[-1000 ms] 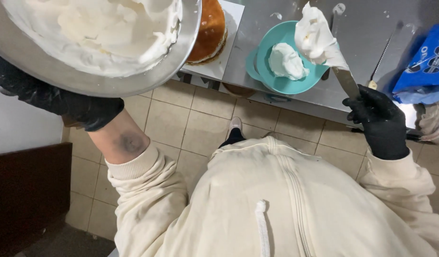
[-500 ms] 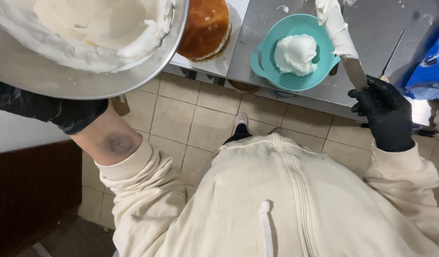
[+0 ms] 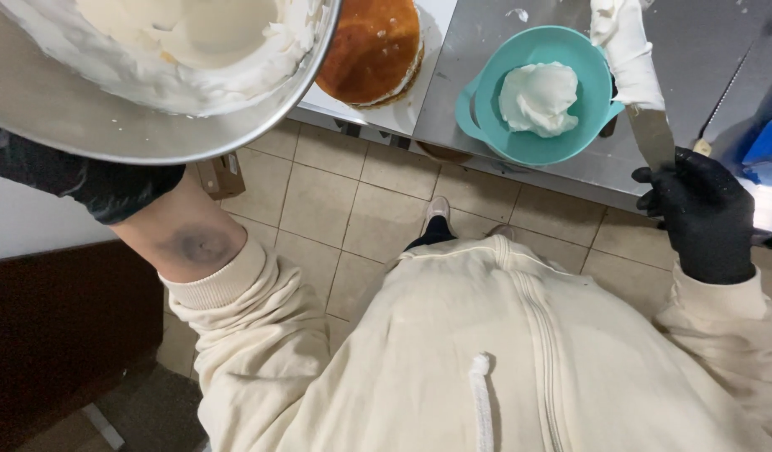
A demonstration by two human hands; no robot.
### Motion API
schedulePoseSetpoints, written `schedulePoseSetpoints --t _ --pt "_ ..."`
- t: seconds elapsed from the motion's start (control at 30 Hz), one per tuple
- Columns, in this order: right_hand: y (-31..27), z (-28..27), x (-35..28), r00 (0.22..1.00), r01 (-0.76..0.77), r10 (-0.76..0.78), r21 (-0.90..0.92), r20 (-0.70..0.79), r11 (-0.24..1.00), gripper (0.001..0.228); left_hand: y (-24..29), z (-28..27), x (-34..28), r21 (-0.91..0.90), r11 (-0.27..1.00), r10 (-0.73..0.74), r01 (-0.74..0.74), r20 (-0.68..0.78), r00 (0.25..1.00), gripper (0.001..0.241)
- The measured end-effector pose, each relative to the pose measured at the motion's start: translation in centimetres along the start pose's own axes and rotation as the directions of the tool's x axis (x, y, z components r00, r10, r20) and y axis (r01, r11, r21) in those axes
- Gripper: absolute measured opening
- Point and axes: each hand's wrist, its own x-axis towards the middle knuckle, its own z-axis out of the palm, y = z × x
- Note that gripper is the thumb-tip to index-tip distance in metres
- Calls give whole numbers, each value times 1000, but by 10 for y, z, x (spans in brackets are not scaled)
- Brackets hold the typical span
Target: Scraping the white cream filling out of chocolate sandwich cookies into a bowl using a knife.
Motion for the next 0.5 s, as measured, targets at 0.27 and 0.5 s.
schedulePoseSetpoints --t 0.27,0.5 --pt "-3 1 6 998 57 -57 -19 22 998 31 0 0 -1 -6 1000 -23 23 -15 1000 52" --pt "-3 -4 13 992 108 -105 -40 63 993 30 -11 5 -4 -15 999 -46 46 -22 999 52"
